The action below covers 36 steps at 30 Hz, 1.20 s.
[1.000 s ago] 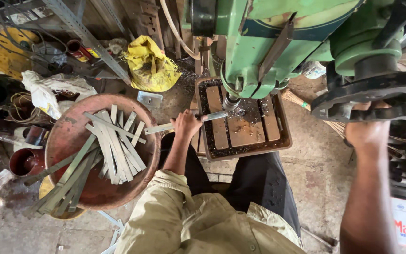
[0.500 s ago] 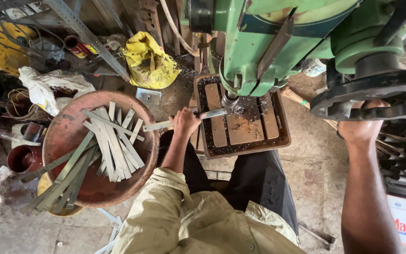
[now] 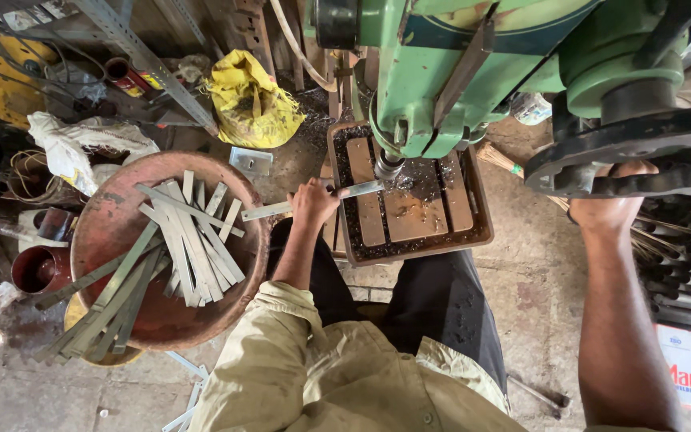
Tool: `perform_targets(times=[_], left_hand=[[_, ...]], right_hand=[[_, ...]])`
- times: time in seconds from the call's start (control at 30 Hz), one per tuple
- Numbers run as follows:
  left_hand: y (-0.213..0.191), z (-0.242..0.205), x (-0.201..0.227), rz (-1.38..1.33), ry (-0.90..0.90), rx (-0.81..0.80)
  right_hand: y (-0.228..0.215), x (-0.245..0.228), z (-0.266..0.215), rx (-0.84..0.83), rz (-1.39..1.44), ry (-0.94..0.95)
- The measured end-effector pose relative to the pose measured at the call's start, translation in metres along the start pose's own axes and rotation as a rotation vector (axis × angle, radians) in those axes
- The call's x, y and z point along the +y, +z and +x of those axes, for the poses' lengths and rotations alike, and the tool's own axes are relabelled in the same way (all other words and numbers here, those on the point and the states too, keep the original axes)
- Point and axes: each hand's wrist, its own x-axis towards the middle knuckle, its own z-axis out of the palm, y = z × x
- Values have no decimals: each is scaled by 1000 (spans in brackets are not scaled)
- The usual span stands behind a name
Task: The person repeatedly picks up flat metal strips from a basin, positions each under a drill press, and operates the machine to drill holes. After each drill, the person removes the strip and returns it to the basin, continuing the cycle throughout the clip.
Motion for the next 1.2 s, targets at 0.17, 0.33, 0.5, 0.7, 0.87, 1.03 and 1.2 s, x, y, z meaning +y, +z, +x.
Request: perform_targets(times=[0.17, 0.33, 0.5, 0.7, 0.87, 1.03, 1.2], left_hand=[[1, -2, 0, 4, -11, -16], [2, 0, -3, 16, 23, -60], [-7, -6, 1, -14, -2, -53], [-6, -5, 2, 1, 19, 17], [-11, -7, 5, 37, 6, -1], [-19, -13, 10, -21, 30, 0], [-19, -13, 9, -1, 5, 10]], right_hand=[[1, 1, 1, 5, -49, -59], [9, 2, 9, 6, 81, 10], [-8, -17, 25, 38, -228, -94], [-9, -18, 29, -28, 200, 39], [-16, -25, 40, 27, 215, 0], [-30, -45, 61, 31, 396, 149], [-24, -40, 52, -42, 457, 303]])
